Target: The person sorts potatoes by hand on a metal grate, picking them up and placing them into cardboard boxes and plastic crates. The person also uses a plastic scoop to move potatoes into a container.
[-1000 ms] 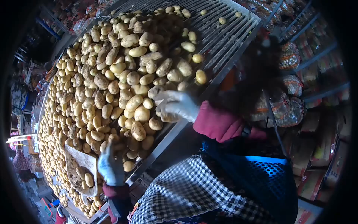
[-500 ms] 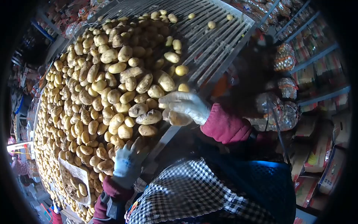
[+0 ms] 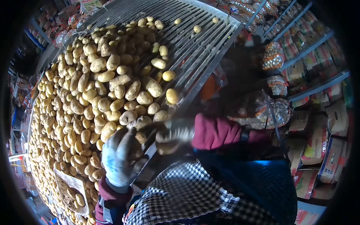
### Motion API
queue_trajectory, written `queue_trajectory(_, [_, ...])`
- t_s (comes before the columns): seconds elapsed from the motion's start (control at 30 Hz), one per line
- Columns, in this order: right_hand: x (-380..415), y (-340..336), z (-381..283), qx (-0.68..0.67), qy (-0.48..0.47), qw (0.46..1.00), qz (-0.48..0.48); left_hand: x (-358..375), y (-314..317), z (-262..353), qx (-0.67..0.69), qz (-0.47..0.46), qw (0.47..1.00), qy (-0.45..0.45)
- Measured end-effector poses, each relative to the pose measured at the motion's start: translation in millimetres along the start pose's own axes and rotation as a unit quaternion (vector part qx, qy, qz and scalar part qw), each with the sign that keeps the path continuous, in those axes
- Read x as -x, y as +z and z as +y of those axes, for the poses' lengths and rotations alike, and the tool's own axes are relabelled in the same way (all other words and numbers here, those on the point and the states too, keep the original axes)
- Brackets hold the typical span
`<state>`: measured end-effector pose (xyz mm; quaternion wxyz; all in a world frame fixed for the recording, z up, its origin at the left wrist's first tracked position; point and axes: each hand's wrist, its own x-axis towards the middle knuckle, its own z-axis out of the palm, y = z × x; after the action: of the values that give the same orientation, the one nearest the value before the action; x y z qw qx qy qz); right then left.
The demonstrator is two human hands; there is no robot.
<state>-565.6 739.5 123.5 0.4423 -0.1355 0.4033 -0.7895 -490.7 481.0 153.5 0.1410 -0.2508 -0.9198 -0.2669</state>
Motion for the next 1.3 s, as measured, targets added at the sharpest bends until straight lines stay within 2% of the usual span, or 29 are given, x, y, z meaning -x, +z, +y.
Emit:
queue_trajectory(0.03, [-0.2,0.3,15.1,-0.029,-0.016,0.999,-0.036,-17.9,-4.4,10.1,-0.011,-0.059,0.998,0.03])
queue_trajectory(0.1, [-3.4,-2.2,40.1,-0.069,-0.043,0.994,-0.072,-29.6,21.1,6.4,0.061,-0.111,0.988,0.094])
queue_trajectory(0.17, [-2.3,-6.4,58.2,-0.087,-0.068,0.99,-0.085,-27.2,27.2,-0.5,0.085,-0.155,0.978,0.108])
queue_trajectory(0.23, [4.7,-15.7,68.4,-0.092,-0.092,0.989,-0.073,-35.0,25.1,-8.0,0.155,-0.106,0.979,0.082])
queue_trajectory(0.27, [8.3,-19.9,73.6,-0.103,-0.106,0.986,-0.072,-48.0,22.6,-7.3,0.014,-0.086,0.992,0.091])
queue_trajectory(0.3, [12.8,-25.1,78.6,-0.111,-0.12,0.984,-0.065,-60.4,30.7,-12.5,-0.098,-0.109,0.984,0.098])
queue_trajectory(0.37, [24.9,-37.6,84.1,-0.162,-0.149,0.973,-0.063,-64.3,71.0,-36.2,-0.267,-0.122,0.946,0.135])
queue_trajectory(0.4, [29.8,-40.5,87.7,-0.187,-0.189,0.964,-0.006,-70.1,96.2,-44.8,-0.322,-0.236,0.916,0.033])
queue_trajectory(0.43, [37.3,-39.3,79.0,-0.198,-0.193,0.961,0.023,-72.4,102.8,-50.9,-0.325,-0.237,0.915,0.038])
queue_trajectory(0.47, [44.7,-38.5,70.5,-0.209,-0.196,0.957,0.053,-71.8,107.8,-56.1,-0.32,-0.322,0.891,-0.022])
queue_trajectory(0.53, [55.4,-42.4,67.0,-0.203,-0.19,0.959,0.052,-36.5,88.6,-67.1,-0.241,-0.255,0.935,0.044])
queue_trajectory(0.57, [60.8,-44.1,65.2,-0.2,-0.186,0.961,0.052,-62.2,67.6,-38.1,-0.281,-0.425,0.86,-0.016])
queue_trajectory(0.63, [63.0,-43.3,66.3,-0.228,-0.188,0.955,0.031,-28.7,55.1,-48.4,-0.262,-0.249,0.932,0.008])
queue_trajectory(0.77, [51.4,-37.7,65.1,-0.232,-0.203,0.951,-0.035,-15.9,42.2,-46.6,-0.242,-0.181,0.953,-0.003])
queue_trajectory(0.83, [45.0,-31.7,62.0,-0.227,-0.208,0.949,-0.072,-11.5,29.8,-45.7,-0.158,-0.084,0.981,-0.079])
queue_trajectory(0.9, [26.6,-29.3,73.6,-0.244,-0.262,0.925,-0.13,-13.5,17.4,-23.2,0.014,-0.049,0.982,-0.18])
queue_trajectory(0.93, [13.7,-28.6,83.8,-0.257,-0.303,0.901,-0.176,-17.4,13.0,-11.6,0.116,-0.085,0.966,-0.213])
queue_trajectory(0.97, [11.9,-31.9,81.8,-0.277,-0.27,0.892,-0.232,-22.1,11.1,-2.5,0.215,-0.118,0.939,-0.241])
queue_trajectory(1.03, [8.2,-38.5,76.8,-0.308,-0.192,0.87,-0.333,-27.7,16.9,9.5,0.097,-0.121,0.979,-0.13])
queue_trajectory(1.07, [21.6,-14.4,56.9,-0.249,-0.144,0.941,-0.181,-31.0,15.6,13.4,0.113,-0.153,0.967,-0.169])
queue_trajectory(1.1, [17.9,-7.3,59.9,-0.281,-0.193,0.924,-0.176,-33.3,16.9,17.1,0.131,-0.187,0.952,-0.206])
queue_trajectory(1.17, [10.5,6.7,66.3,-0.341,-0.289,0.878,-0.172,-31.3,33.2,25.8,0.151,-0.137,0.976,-0.077])
queue_trajectory(1.2, [11.8,11.5,59.4,-0.439,-0.238,0.835,-0.23,-29.6,43.5,24.4,0.204,-0.103,0.973,-0.027])
queue_trajectory(1.23, [21.5,-6.5,79.2,-0.37,-0.219,0.888,-0.164,-30.0,43.6,22.9,0.204,-0.108,0.973,-0.024])
queue_trajectory(1.3, [38.1,-37.0,108.6,-0.214,-0.148,0.964,-0.048,-32.2,43.4,18.3,0.241,-0.148,0.958,0.052])
